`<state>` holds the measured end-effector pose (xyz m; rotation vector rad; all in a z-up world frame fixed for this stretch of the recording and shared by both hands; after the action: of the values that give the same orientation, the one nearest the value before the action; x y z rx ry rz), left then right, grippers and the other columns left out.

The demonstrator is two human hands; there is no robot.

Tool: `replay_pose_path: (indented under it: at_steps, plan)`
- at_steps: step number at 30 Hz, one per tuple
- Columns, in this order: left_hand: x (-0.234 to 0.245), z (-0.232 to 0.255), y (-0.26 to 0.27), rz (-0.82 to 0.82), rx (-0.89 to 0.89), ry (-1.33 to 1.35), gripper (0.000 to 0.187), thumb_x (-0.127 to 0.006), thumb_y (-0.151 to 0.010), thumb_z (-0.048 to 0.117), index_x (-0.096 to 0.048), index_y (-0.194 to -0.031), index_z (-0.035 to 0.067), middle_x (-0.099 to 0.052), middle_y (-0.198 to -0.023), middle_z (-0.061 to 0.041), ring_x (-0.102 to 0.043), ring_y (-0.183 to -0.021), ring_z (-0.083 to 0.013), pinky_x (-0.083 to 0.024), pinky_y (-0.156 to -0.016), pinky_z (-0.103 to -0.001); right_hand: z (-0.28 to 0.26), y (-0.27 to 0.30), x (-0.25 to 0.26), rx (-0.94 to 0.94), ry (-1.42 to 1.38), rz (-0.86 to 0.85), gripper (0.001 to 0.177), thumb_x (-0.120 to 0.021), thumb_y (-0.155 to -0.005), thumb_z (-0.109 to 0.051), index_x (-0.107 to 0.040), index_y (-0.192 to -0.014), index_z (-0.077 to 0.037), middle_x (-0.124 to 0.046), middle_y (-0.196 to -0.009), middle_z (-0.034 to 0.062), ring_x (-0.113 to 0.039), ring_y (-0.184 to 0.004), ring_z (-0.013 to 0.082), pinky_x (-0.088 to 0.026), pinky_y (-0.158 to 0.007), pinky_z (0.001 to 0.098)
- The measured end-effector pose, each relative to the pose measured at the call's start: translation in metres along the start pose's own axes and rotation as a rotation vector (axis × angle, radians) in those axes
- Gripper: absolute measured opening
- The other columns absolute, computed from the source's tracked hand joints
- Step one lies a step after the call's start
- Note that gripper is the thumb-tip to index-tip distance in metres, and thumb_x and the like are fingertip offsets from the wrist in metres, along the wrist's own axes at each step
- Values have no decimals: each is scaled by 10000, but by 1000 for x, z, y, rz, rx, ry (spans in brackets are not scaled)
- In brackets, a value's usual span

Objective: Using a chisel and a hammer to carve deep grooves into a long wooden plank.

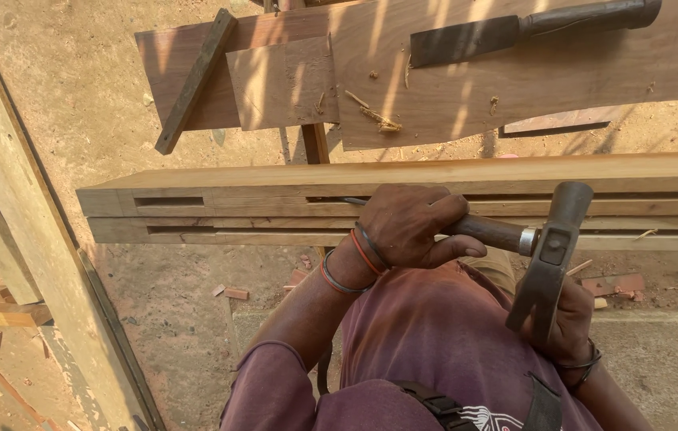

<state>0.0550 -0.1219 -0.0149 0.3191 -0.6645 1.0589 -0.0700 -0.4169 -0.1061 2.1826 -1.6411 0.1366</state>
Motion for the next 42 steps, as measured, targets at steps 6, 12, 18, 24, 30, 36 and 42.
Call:
replay_pose_path:
  at_steps: [6,12,18,24,30,36,42]
  plan:
    - [0,-3,-1,22,1,21,510,-593,-951,676,-624,-914,169,-636,-808,-13,-631,-682,-214,-479,-578,-378,25,15,9,86,-752,188,496,-691,-1049,-523,-626,-1036,-32,-633,-815,56,-642,-697,160,-544,-573,298]
    - [-2,-10,0,-18,34,-31,522,-623,-931,681,-619,-886,161,-610,-753,-8,-610,-637,-203,-467,-559,-374,15,-5,-3,-136,18,16,552,-525,-992,-597,-660,-838,-85,-616,-641,46,-563,-509,169,-438,-384,267]
    - [-3,-10,-1,-11,24,-73,548,-656,-877,707,-629,-916,161,-608,-735,-1,-607,-607,-182,-456,-517,-355,-20,-8,4,63,-554,147,479,-661,-1044,-544,-580,-976,-77,-590,-725,-5,-589,-632,103,-484,-596,280]
    - [-5,-14,-1,-23,41,-115,555,-694,-849,711,-624,-916,164,-616,-722,2,-617,-594,-177,-457,-500,-354,6,-12,-13,27,-131,-74,526,-510,-1075,-571,-631,-817,-130,-635,-634,-45,-567,-512,52,-466,-454,239]
    - [3,-11,16,124,3,-117,468,-773,-860,605,-620,-955,174,-631,-747,15,-635,-638,-170,-463,-540,-347,-59,-35,5,81,24,-50,630,-473,-1009,-632,-679,-1061,-39,-598,-664,-35,-581,-580,36,-457,-471,224]
    - [77,-4,48,345,-31,173,412,-824,-897,500,-594,-916,158,-591,-738,-7,-605,-643,-156,-454,-564,-345,-39,-29,30,45,25,-38,557,-488,-1033,-592,-692,-1001,-75,-595,-644,-39,-572,-552,36,-450,-458,231]
    - [136,-34,121,1042,-305,995,630,-527,-950,744,-577,-986,117,-405,-594,44,-316,-440,-53,-322,-398,-243,-76,-52,54,16,-162,-50,467,-528,-1114,-444,-594,-865,-54,-597,-688,15,-534,-582,70,-421,-503,243]
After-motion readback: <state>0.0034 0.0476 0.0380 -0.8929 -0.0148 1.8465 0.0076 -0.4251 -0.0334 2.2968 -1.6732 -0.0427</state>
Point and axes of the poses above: each hand's wrist, its own y-axis away from the middle knuckle, its own x-axis out of the back of the hand, z = x × y, the point moved 5 cm from there along -y, towards the middle knuckle
